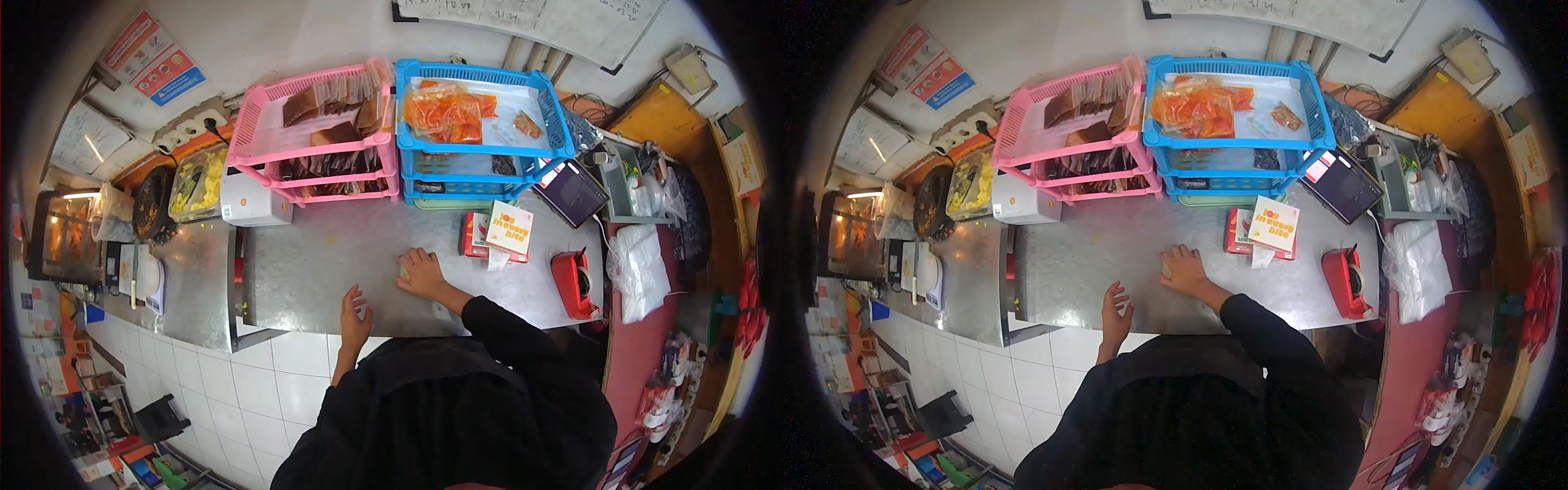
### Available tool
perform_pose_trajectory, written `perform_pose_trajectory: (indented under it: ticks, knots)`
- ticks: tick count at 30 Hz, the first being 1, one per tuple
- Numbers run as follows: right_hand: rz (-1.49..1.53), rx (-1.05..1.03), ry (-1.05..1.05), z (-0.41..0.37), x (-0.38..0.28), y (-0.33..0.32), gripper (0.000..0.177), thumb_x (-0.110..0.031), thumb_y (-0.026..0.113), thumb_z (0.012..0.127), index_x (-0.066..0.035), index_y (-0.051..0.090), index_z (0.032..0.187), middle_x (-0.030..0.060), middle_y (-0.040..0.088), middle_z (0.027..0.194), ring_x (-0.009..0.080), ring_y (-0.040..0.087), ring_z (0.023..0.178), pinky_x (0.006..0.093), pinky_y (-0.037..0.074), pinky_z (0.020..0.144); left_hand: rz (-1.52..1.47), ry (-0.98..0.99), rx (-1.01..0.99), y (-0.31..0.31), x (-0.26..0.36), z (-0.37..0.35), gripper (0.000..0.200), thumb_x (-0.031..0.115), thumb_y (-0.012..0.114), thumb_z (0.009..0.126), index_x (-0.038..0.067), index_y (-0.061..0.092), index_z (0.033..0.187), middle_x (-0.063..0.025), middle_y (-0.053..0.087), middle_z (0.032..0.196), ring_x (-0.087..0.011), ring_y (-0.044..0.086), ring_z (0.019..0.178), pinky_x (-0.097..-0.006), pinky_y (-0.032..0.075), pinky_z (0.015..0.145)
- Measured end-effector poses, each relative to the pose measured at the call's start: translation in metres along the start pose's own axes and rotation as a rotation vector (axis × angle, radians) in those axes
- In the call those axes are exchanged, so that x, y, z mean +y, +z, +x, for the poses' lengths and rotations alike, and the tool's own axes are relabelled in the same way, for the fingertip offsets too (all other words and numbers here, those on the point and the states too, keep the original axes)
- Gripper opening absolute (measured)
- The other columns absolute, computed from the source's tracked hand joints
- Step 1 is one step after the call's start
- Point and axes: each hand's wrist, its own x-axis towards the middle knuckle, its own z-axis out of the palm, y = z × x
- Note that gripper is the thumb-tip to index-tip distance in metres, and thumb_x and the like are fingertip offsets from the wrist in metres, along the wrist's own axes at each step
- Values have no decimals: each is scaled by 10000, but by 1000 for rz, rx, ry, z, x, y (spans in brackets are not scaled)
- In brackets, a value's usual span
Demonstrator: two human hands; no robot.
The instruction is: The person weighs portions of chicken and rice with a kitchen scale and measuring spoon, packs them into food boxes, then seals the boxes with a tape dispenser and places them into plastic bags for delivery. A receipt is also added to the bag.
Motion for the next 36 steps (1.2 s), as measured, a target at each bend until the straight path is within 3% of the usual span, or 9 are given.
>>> perform_pose_trajectory:
  ticks: [14, 19, 22, 25, 27, 29, 30, 33, 36]
  knots:
    - [6, -154, 101, 8, -2, -4, 504, -409, 596, 629, -126, 490, 1033, 99, 434, 1055, 243, 387, 1025, 457, 333, 784, 64, 100, -156, 30, 7, 30, 567, 6, 602, 700, 69, 356, 1206, -131, 497, 1029, -204, 550, 821, -313, 450, 687]
    - [-3, -51, 240, 6, -10, 11, 456, -357, 617, 631, -144, 490, 1013, 95, 421, 1054, 248, 373, 1031, 457, 344, 758, -294, -328, -289, 70, -43, 58, 412, 291, 508, 828, 24, 421, 1130, -92, 530, 963, -145, 546, 761, -262, 458, 631]
    - [91, -62, 448, 6, -21, 12, 396, -318, 555, 699, -147, 480, 1048, 101, 416, 1081, 259, 361, 1057, 475, 337, 785, -524, -337, -364, 98, -85, 78, 485, 436, 407, 849, 26, 429, 1107, -103, 529, 979, -158, 545, 754, -259, 457, 612]
    - [262, -5, 531, -4, -10, 64, 387, -309, 503, 753, -146, 468, 1102, 119, 432, 1108, 281, 387, 1046, 466, 351, 783, -578, -385, -179, 108, -20, 58, 516, 486, 372, 844, 25, 439, 1066, -113, 523, 964, -169, 532, 766, -264, 450, 599]
    - [332, 53, 514, -19, 10, 74, 378, -315, 476, 781, -145, 469, 1119, 133, 449, 1110, 298, 425, 1017, 456, 370, 767, -524, -300, -107, 124, 6, 39, 435, 460, 382, 856, 47, 459, 969, -62, 516, 859, -139, 524, 783, -255, 442, 677]
    - [934, 21, 542, -57, 21, 52, 356, -365, 443, 825, -153, 506, 1104, 133, 536, 972, 255, 528, 833, 368, 421, 702, -481, -273, -55, 137, 9, 20, 376, 391, 402, 870, 34, 437, 980, -60, 494, 879, -136, 501, 808, -260, 428, 711]
    - [933, 29, 544, -75, 19, 34, 356, -365, 443, 825, -153, 506, 1104, 133, 536, 972, 255, 528, 833, 368, 421, 702, -481, -268, -61, 145, 12, 14, 376, 391, 402, 870, 34, 437, 980, -60, 494, 879, -136, 501, 808, -260, 428, 711]
    - [1073, 380, 725, -128, 24, -15, 496, -467, 408, 812, -47, 510, 1056, 168, 578, 851, 267, 560, 776, 331, 428, 710, -476, -47, -110, 171, 34, -7, 287, 308, 418, 879, 28, 448, 933, -48, 479, 817, -115, 472, 771, -253, 403, 691]
    - [1161, 367, 889, -164, 56, -45, 381, -395, 470, 840, -48, 503, 687, 10, 501, 634, 72, 456, 561, 225, 385, 507, -373, 156, -229, 196, 81, -34, 199, 216, 439, 874, 24, 472, 833, -40, 478, 764, -106, 445, 739, -236, 384, 673]
